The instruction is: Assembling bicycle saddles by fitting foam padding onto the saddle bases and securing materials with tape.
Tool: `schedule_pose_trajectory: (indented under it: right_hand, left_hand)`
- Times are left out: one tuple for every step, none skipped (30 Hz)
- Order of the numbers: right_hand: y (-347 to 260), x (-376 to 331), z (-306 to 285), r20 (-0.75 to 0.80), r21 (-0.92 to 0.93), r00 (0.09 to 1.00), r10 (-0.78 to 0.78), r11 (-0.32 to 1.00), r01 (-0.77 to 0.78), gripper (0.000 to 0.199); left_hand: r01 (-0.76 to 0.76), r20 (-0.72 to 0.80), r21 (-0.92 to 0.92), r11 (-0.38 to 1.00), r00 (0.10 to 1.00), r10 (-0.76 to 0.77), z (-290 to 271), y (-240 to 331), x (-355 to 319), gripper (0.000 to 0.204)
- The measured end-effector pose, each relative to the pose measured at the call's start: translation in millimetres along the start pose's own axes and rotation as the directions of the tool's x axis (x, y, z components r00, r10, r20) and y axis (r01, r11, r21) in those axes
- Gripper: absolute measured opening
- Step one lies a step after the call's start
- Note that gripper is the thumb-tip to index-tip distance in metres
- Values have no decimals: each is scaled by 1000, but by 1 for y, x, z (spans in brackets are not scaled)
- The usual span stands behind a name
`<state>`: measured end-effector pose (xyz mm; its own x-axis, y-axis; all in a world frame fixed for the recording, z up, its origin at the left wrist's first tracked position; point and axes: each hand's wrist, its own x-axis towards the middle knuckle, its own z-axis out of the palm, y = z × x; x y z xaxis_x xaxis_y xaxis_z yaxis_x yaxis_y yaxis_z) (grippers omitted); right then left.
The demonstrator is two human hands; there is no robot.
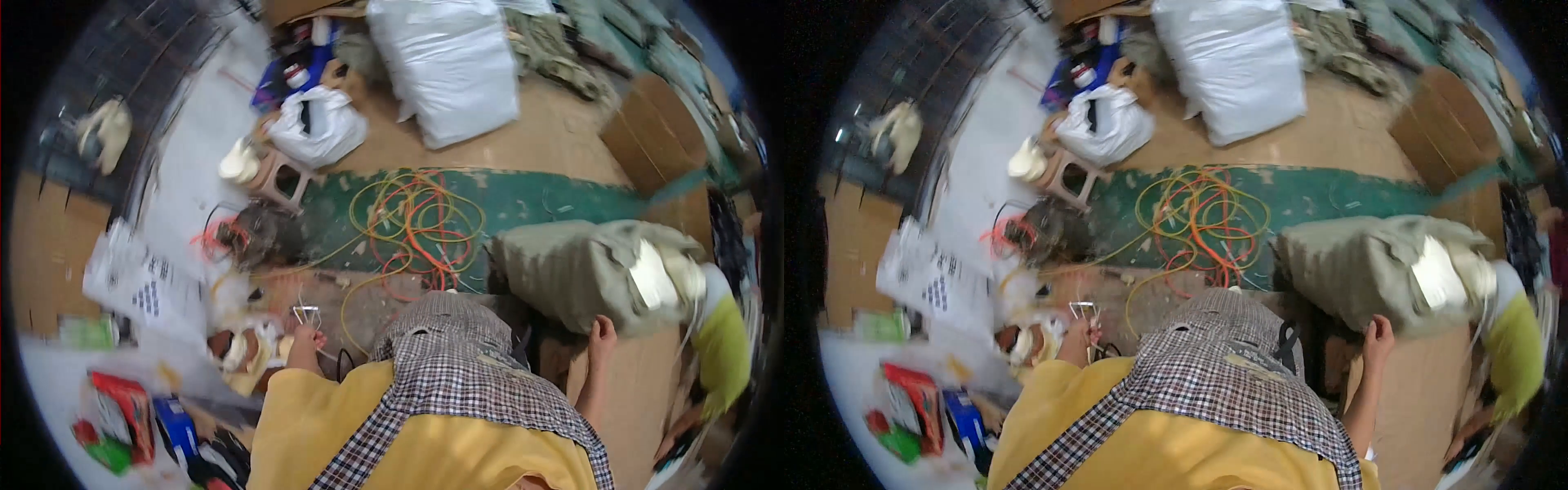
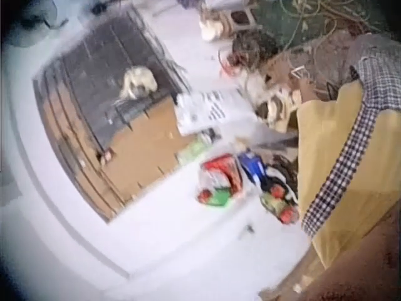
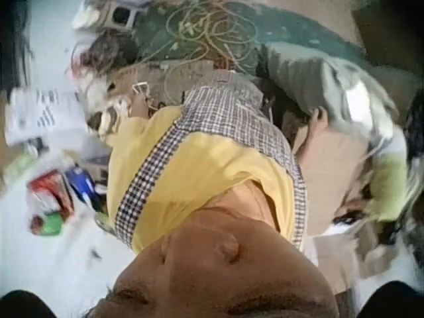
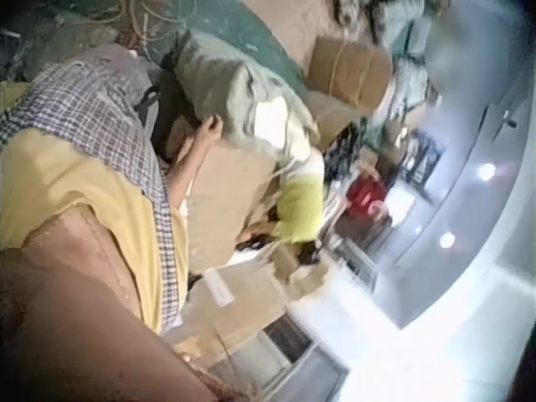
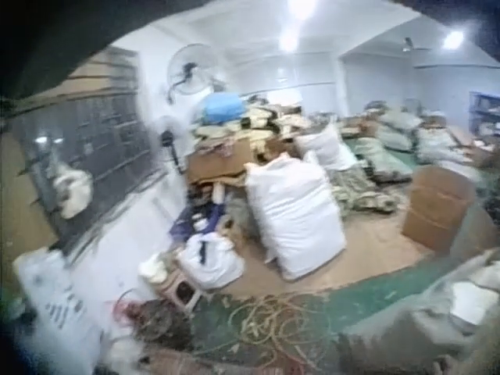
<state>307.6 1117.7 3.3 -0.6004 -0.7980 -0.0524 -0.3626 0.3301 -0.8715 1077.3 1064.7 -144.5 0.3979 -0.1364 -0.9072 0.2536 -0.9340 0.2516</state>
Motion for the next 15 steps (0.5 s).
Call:
schedule_pose_trajectory:
  right_hand:
    - [6, 26, 20, 76, -67, 995, -66, 995, 71, 16]
    - [16, 48, 30, 113, -149, 987, -117, 980, 133, 16]
    - [-13, 63, 52, 216, -110, 961, -174, 973, 201, 17]
    - [-52, 67, 78, 316, -55, 922, -222, 966, 252, 19]
    - [-68, 62, 99, 360, -36, 904, -231, 965, 261, 19]
    - [-86, 63, 120, 426, 13, 882, -204, 976, 219, 18]
    - [-102, 72, 145, 482, 66, 856, -189, 982, 180, 18]
    - [-86, 77, 163, 493, 117, 847, -197, 980, 160, 19]
    - [-94, 70, 182, 550, 91, 817, -170, 985, 144, 20]
    - [-99, 59, 190, 607, 52, 783, -138, 990, 134, 20]
    - [-98, 54, 202, 625, 78, 763, -164, 986, 148, 20]
    - [-95, 49, 211, 651, 64, 739, -173, 983, 173, 20]
    - [-91, 43, 214, 662, 37, 730, -171, 980, 195, 20]
    - [-91, 35, 217, 647, 2, 731, -218, 959, 284, 19]
    - [-89, 27, 217, 609, -51, 752, -252, 934, 354, 18]
  left_hand:
    - [-34, -56, -130, 991, 998, 27, 8, -14, -11, 16]
    - [-70, -86, -221, 973, 995, 53, 48, -11, -35, 12]
    - [-114, -51, -298, 948, 993, 104, 51, -30, -55, 13]
    - [-162, -34, -365, 917, 986, 161, 41, -50, -78, 15]
    - [-158, -71, -394, 905, 987, 142, 27, -64, -95, 15]
    - [-166, -69, -454, 875, 986, 151, 18, -72, -108, 14]
    - [-186, -67, -513, 838, 982, 177, 14, -63, -118, 13]
    - [-209, -93, -543, 813, 977, 190, 14, -51, -129, 13]
    - [-304, -104, -580, 756, 948, 301, 4, -35, -142, 14]
    - [-384, -118, -613, 691, 909, 400, -8, -31, -151, 16]
    - [-531, -240, -446, 720, 846, 476, -24, -16, -150, 17]
    - [-639, -341, -253, 727, 762, 551, -44, -3, -149, 18]
    - [-674, -314, 105, 732, 676, 667, -65, 17, -157, 19]
    - [-464, -363, 611, 641, 556, 748, -82, 43, -173, 17]
    - [-506, -351, 499, 704, 625, 697, -79, 87, -217, 19]
